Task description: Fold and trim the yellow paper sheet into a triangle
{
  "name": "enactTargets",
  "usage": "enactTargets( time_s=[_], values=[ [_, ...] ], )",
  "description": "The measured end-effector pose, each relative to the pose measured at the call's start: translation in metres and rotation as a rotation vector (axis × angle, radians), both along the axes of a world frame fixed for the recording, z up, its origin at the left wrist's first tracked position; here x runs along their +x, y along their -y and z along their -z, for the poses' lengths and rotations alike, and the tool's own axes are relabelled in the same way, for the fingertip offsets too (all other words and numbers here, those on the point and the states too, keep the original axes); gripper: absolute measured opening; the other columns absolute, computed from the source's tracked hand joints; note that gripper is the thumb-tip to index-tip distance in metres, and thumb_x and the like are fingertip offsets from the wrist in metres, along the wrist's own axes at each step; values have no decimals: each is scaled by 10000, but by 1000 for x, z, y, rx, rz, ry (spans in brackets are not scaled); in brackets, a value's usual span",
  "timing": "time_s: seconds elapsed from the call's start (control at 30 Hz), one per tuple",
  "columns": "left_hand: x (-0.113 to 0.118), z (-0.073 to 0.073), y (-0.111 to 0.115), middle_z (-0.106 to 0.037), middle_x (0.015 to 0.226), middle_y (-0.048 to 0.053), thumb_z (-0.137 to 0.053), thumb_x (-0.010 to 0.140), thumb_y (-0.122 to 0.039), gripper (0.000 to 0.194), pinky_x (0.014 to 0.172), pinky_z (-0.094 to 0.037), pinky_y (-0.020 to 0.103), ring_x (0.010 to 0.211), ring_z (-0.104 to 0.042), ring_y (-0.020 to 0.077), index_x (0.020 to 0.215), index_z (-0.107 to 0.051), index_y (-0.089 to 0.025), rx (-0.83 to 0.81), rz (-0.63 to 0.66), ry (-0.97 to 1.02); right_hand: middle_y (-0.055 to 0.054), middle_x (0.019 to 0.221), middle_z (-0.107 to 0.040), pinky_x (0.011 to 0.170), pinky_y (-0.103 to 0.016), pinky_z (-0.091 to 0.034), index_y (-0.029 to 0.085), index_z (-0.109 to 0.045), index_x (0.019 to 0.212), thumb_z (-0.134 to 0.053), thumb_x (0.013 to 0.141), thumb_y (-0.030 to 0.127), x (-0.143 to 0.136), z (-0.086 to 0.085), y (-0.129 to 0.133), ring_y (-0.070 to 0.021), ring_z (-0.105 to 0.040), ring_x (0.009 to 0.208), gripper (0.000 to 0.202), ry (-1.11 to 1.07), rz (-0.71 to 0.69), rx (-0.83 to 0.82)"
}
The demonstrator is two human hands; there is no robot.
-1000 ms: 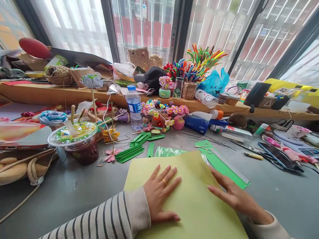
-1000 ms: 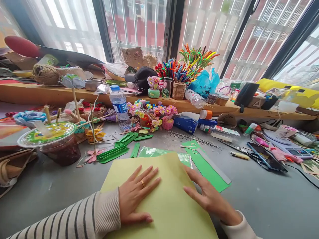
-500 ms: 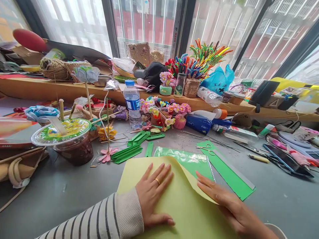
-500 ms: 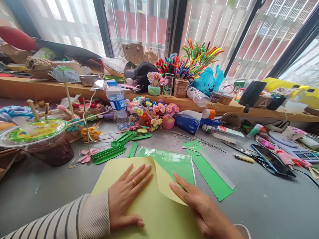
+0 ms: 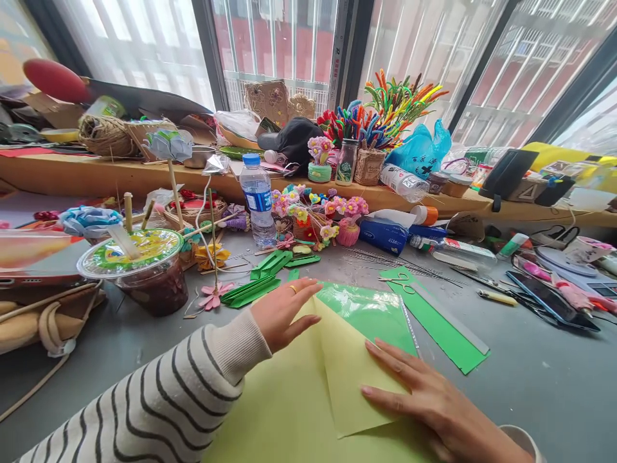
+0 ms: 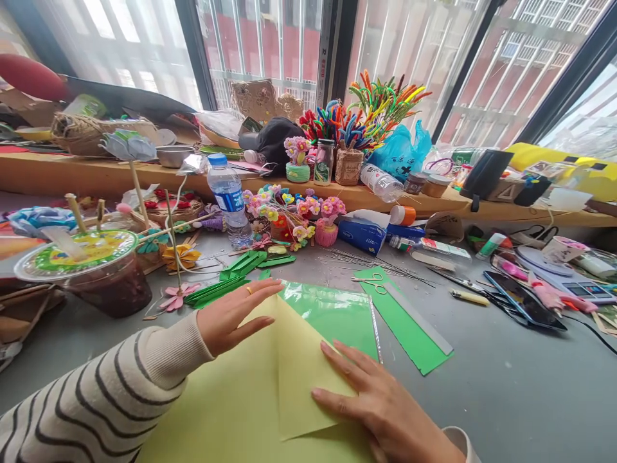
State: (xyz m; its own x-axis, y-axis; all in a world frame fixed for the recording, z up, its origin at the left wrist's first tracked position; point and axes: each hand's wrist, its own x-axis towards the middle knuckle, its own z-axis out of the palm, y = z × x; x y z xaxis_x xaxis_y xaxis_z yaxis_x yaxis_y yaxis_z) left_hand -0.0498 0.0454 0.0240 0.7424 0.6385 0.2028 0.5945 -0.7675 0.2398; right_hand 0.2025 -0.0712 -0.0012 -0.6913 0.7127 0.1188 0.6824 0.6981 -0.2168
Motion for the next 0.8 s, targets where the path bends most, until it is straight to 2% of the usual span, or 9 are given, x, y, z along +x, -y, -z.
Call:
enactTargets(
  time_s=[0.07,0.13,0.23,0.37,0.57,0.7,0.8],
  values=[
    [12,-9,-6,-412,1195,140,-333,791,-404,487,907,-284,346,1104,-349,230,1162,-372,-91,-105,61,-124,-25,1355,-87,891,-433,-318,320,-375,1169,-454,760,234,-4,-1,1,-280,-187,1183,426,20,-18,70],
    [27,-15,-10,-489,1119,109,-372,769,-424,456,835,-356,329,1005,-451,227,1119,-430,-138,-140,89,-163,-55,1350,-118,882,-437,-328,304,-368,1177,-455,767,268,-6,-2,2,-285,-190,1180,421,70,-45,136],
    [47,-15,-13,-595,946,78,-366,771,-421,368,685,-420,305,839,-545,217,993,-541,-186,-193,114,-219,-84,1339,-162,874,-443,-335,293,-350,1189,-421,793,226,-8,-4,3,-278,-178,1183,407,166,-78,211],
    [60,-14,-15,-633,818,33,-466,689,-478,330,569,-392,237,730,-557,183,823,-616,-216,-277,155,-272,-92,1341,-152,872,-447,-337,292,-342,1191,-410,797,212,-7,-14,3,-273,-161,1188,407,221,-94,210],
    [54,-15,-21,-617,669,10,-525,546,-583,442,451,-322,199,557,-514,141,755,-621,-206,-446,171,-301,-34,1349,-133,892,-449,-313,322,-373,1161,-348,755,14,-2,-26,0,-245,-160,1195,510,211,-28,174],
    [44,-13,-25,-547,548,-11,-512,579,-557,392,414,-291,183,492,-456,116,644,-611,-184,-526,155,-243,-31,1357,-67,923,-485,-238,299,-280,1228,-361,731,36,3,-27,-1,-268,-133,1199,568,150,102,144],
    [33,-10,-27,-508,517,-25,-504,595,-544,375,412,-282,174,485,-431,106,605,-602,-183,-570,116,-154,-19,1357,-66,949,-492,-168,271,-185,1269,-397,740,121,5,-25,2,-277,-113,1202,589,91,231,115]
  ],
)
